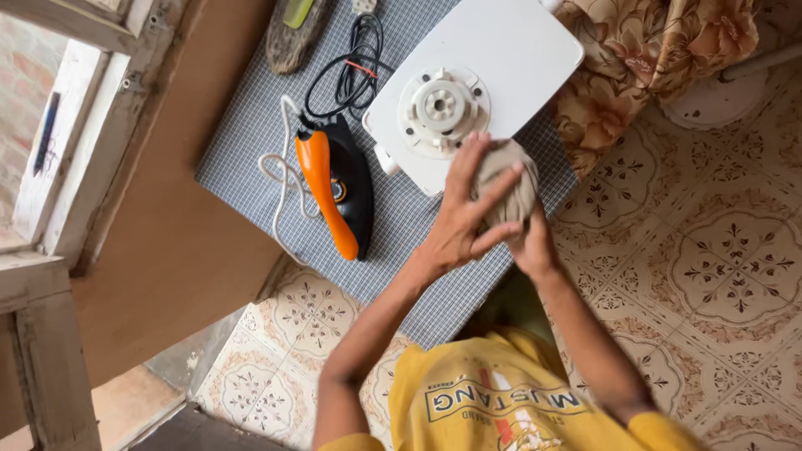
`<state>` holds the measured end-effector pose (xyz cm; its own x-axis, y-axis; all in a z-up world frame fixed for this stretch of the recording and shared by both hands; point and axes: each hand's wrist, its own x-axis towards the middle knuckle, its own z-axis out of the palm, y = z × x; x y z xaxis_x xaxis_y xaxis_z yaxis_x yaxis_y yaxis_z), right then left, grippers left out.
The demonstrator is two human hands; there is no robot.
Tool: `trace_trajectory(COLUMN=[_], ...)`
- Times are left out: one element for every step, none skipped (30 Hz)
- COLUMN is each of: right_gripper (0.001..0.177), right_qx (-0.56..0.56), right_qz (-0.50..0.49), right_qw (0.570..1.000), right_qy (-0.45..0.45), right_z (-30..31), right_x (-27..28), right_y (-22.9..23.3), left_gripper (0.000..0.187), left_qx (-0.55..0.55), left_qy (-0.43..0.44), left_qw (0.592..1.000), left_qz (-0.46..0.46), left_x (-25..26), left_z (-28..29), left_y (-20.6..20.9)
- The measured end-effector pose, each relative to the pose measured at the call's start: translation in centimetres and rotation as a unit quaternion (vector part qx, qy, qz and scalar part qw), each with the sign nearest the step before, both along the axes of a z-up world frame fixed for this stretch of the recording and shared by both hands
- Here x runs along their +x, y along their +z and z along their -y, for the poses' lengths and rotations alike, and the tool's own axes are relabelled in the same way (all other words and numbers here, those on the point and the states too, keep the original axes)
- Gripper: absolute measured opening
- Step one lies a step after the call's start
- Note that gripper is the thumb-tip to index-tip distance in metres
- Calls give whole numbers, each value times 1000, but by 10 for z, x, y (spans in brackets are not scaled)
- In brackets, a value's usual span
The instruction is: The person wipes the exterior surfaces of a white blender base and an orange and black clothes iron with a cloth, then cleans the metal grill and central base of a standing floor fan.
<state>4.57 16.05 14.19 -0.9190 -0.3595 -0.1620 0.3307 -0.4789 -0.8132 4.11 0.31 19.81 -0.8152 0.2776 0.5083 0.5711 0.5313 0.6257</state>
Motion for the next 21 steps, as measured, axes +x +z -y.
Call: trace_trajectory(right_gripper=[67, 65, 64, 63, 62, 61, 62, 59, 55, 52, 50, 49, 47, 48, 49, 50, 51, 52, 53, 52, 52], right_qx=[-28, 15, 57, 96, 163, 228, 291, 345, 397, 447, 481, 510, 537, 549, 561, 572, 572, 572, 572, 568, 565], right_qz=[-38, -69, -99, -135, -183, -226, -266, -298, -330, -359, -387, -421, -455, -461, -467, -475, -476, -481, -485, -490, -495], right_qw=[998, 997, 993, 985, 969, 945, 911, 883, 851, 815, 784, 747, 708, 694, 681, 665, 665, 662, 660, 659, 658], right_qy=[40, 40, 40, 41, -12, -67, -123, -110, -96, -79, -69, -68, -68, -65, -61, -62, -57, -55, -53, -54, -56], right_z=[0, 3, 3, 5, 9, 11, 12, 11, 10, 7, 2, 2, 2, 2, 4, 6, 5, 4, 3, 2, 1], right_x=[-13, -20, -26, -36, -47, -55, -65, -81, -104, -117, -120, -136, -152, -153, -152, -152, -150, -151, -151, -151, -151], right_y=[13, 25, 38, 48, 55, 59, 58, 54, 47, 38, 30, 25, 22, 16, 11, 8, 7, 8, 8, 9, 9], left_gripper=[63, 58, 53, 48, 45, 42, 43, 44, 48, 53, 53, 53, 53, 43, 34, 25, 25, 25, 25, 28, 32], left_qx=[69, 47, 26, 3, 28, 54, 27, 1, -79, -157, -147, -138, -129, -125, -119, -110, -104, -97, -89, -82, -76], left_qy=[-1, 42, 84, 130, 177, 221, 243, 266, 267, 267, 278, 290, 301, 313, 322, 328, 342, 356, 370, 364, 359], left_qw=[996, 997, 996, 991, 984, 974, 970, 964, 961, 951, 949, 947, 944, 941, 931, 915, 907, 899, 891, 901, 909], left_qz=[52, 38, 25, 6, 9, 15, 10, 9, -2, -9, -11, -27, -43, 42, 126, 206, 223, 236, 248, 223, 196], left_x=[4, 0, -7, -18, -31, -44, -59, -70, -83, -87, -81, -84, -91, -95, -105, -117, -126, -139, -146, -144, -137], left_z=[1, 1, 1, 4, 10, 15, 19, 21, 22, 21, 17, 14, 12, 8, 7, 7, 9, 11, 11, 11, 12], left_y=[6, 10, 12, 15, 17, 19, 20, 21, 21, 19, 17, 18, 17, 13, 8, 6, 5, 8, 13, 18, 25])
